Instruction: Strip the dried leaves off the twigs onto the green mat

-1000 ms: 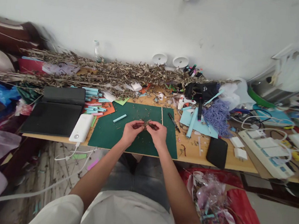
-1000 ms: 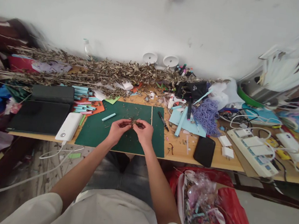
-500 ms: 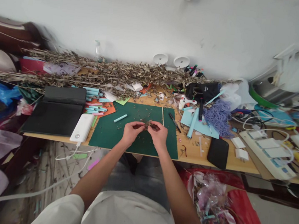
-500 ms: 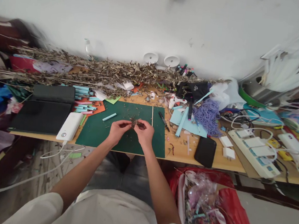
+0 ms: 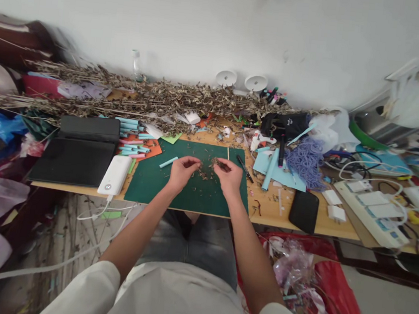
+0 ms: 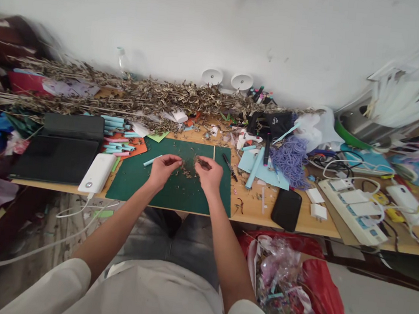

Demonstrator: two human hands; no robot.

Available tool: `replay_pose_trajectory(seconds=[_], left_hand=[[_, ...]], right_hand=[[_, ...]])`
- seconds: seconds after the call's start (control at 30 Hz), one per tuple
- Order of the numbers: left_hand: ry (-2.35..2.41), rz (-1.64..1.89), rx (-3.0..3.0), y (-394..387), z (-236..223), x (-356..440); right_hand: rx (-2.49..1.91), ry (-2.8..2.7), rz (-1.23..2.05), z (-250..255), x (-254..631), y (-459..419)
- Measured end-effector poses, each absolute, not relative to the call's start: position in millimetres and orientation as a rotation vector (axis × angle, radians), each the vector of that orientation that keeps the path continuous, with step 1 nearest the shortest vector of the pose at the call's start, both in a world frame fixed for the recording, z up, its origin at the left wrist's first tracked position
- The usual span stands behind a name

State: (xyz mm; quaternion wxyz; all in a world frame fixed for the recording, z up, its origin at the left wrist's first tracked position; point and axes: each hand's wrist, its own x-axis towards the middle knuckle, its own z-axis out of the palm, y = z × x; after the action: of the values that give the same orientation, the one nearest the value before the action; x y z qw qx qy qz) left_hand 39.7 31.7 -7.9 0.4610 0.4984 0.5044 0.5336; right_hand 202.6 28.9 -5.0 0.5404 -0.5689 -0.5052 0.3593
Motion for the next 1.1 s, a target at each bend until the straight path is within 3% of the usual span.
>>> replay_pose_trajectory(seconds=[0.3,0.47,0.73,0.93,1.1], left_hand=[[1.242,0.851,2.172,44,-6,21],[1.226,0.688,2.399,30,3,-1],[1.264,0.611,2.482,45,-15,8],[1.184,0.697,2.413,46,-1,13],[1.114,0.561,2.507,19,5,-6]], right_hand=[[-1.343,-1.857,0.616,-11,210,38],[-1.426,-1.722,0.605,-11,237,42],[-1.564,-1.916,0.431,-14,229,43],[-1.535,-1.774,0.536,-5,232,40],[-1.570,-1.802,0.621,-9,267,27]])
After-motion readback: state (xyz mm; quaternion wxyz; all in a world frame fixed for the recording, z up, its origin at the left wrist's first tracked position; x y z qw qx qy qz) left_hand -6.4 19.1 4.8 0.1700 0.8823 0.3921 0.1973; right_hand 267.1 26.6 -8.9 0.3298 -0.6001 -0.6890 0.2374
